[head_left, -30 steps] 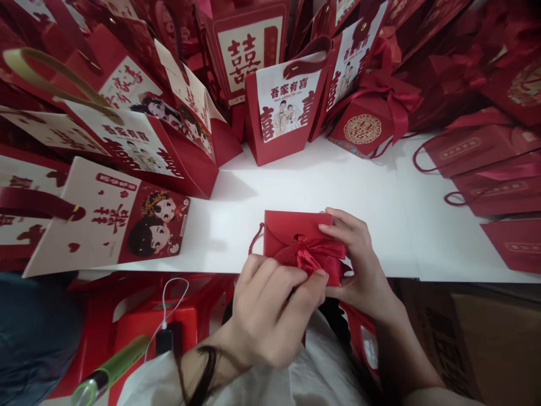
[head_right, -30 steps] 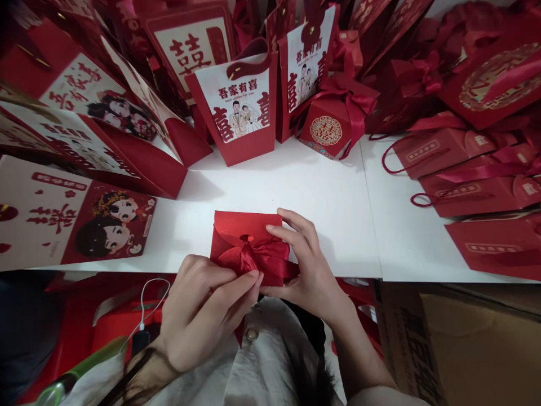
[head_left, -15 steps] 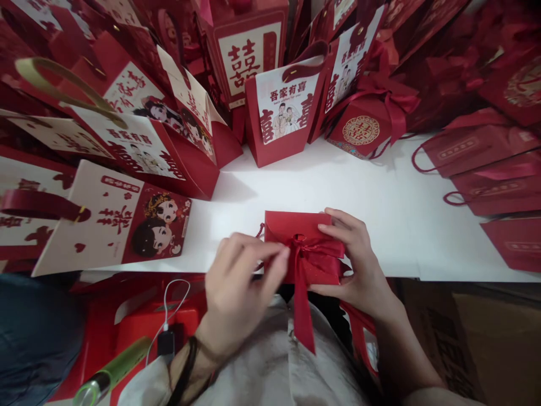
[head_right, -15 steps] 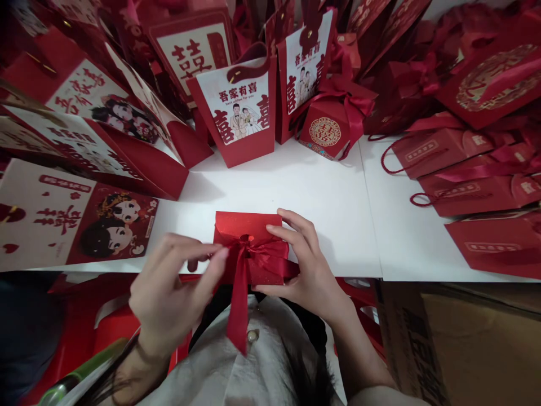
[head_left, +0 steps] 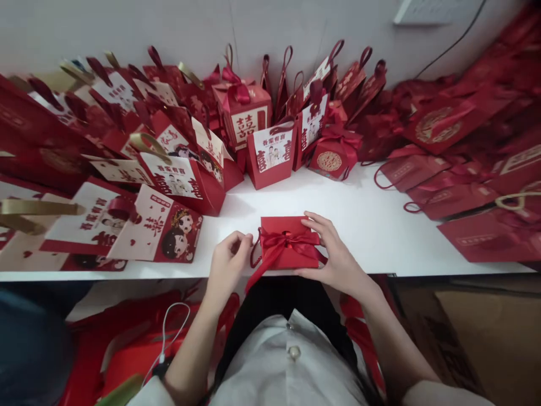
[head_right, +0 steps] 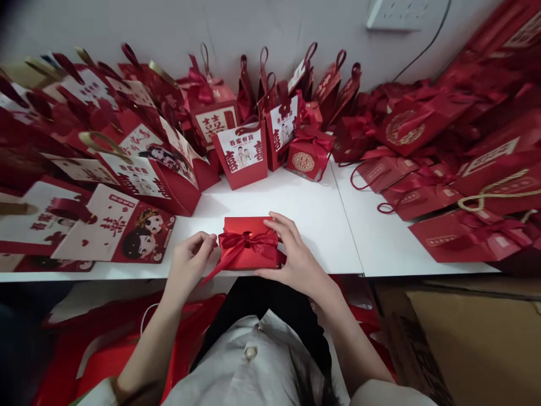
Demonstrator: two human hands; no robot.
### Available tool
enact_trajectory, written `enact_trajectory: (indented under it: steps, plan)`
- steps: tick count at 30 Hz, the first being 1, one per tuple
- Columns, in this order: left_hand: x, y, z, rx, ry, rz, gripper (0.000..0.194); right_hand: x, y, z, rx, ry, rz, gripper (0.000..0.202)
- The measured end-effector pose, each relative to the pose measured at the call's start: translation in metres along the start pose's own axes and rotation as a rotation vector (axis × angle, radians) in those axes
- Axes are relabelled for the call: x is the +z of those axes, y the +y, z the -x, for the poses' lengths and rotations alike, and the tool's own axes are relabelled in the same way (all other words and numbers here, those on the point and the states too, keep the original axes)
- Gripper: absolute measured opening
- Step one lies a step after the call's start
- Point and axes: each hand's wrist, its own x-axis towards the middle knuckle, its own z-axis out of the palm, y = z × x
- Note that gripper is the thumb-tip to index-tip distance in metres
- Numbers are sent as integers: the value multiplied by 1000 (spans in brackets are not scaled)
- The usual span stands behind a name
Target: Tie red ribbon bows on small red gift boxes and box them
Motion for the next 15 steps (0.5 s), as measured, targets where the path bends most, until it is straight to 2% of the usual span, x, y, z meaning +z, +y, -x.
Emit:
enact_trajectory:
  steps: [2, 5, 9, 11, 15]
  plan:
    - [-1, -1, 2, 8, 8, 39, 34, -3, 1, -2, 27, 61, -56, 75]
    - [-2, 1, 5, 68, 32, 82, 33, -12, 5, -5, 113, 254, -316, 77]
    - [1, 6, 7, 164, -1, 103, 32, -33, 6, -3, 220, 517, -841, 50]
    - [6, 9, 8, 195, -37, 108, 33, -44, -1, 2, 261, 530, -1063, 40]
    - [18, 16, 11, 228, -113, 89, 33, -56, -18, 16, 331, 442, -1388, 22]
